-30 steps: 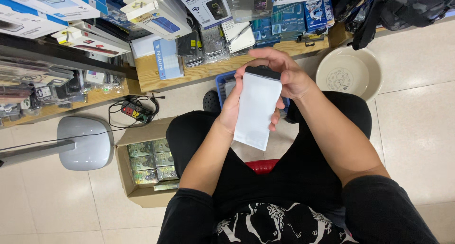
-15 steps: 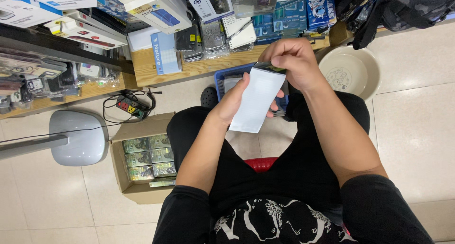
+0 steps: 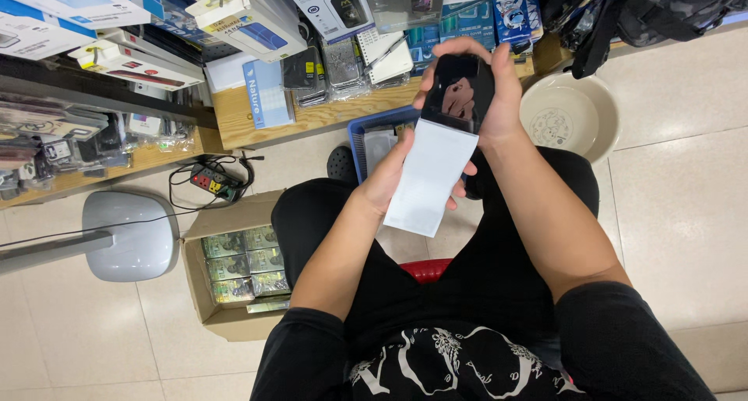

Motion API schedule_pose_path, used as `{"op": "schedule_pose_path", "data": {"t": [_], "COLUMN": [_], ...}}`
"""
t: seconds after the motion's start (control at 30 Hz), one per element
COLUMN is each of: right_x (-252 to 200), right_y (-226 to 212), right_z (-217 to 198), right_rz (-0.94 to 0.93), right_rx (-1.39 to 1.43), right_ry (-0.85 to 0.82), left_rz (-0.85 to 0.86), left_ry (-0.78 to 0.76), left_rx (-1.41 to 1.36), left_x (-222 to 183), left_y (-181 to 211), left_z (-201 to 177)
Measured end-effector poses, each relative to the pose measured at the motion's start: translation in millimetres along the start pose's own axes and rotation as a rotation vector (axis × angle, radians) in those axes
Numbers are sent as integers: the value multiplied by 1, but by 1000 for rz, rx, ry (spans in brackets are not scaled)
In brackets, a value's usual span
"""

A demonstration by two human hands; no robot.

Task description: The person wipes a small rectangular glass screen with a white cloth while holding it against a black backing plate, then places the screen into a blue plastic basket.

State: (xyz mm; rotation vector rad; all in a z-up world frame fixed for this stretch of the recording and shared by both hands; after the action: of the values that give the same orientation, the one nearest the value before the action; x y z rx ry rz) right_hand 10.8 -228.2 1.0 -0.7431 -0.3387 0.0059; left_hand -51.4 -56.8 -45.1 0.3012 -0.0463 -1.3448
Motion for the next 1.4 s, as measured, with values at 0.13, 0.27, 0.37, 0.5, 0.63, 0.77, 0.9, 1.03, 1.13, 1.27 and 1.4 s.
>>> {"op": "schedule_pose_path", "data": {"t": [0.13, 0.27, 0.37, 0.5, 0.63, 0.77, 0.9, 1.03, 1.13, 1.27, 1.4], "right_x": [7, 13, 18, 19, 16, 11, 6, 4, 2, 3, 5], "right_y": [-5, -17, -30, -33, -21, 5, 17, 51, 46, 33, 15], "right_z": [-7, -8, -18, -32, -9, -6, 4, -10, 5, 0, -8], "right_rz": [-43, -65, -145, -182, -84, 17, 102, 35, 23, 104, 20], "right_rx": [25, 70, 102, 227, 135, -37, -89, -167, -228, -144, -299], "right_ry": [115, 184, 299, 295, 291, 166, -33, -68, -107, -24, 103], "left_rz": [-37, -60, -105, -89, 33, 134, 193, 215, 289, 311, 405], "left_ry": [21, 40, 25, 48, 77, -16, 6, 109, 165, 169, 38], "left_rx": [7, 107, 139, 89, -61, -89, -79, -89, -100, -40, 9], "left_x": [3, 1, -1, 3, 12, 10, 5, 5, 5, -2, -17], "left_y": [-6, -5, -3, -1, -4, 2, 3, 11, 13, 12, 26], "left_z": [-5, -2, 2, -2, -21, -10, -4, 5, 16, -4, 6]}}
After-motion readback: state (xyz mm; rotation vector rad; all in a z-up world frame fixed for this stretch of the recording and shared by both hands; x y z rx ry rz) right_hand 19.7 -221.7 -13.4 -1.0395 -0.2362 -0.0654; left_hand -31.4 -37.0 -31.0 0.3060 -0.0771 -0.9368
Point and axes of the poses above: each hand's wrist, its own x-axis towards the middle knuckle, its own z-axis out of the palm, y = z × x, the point moved 1 cm from there along x, towards the middle knuckle, and after that the axes turned 14 degrees about -z, right-handed, at the moved point
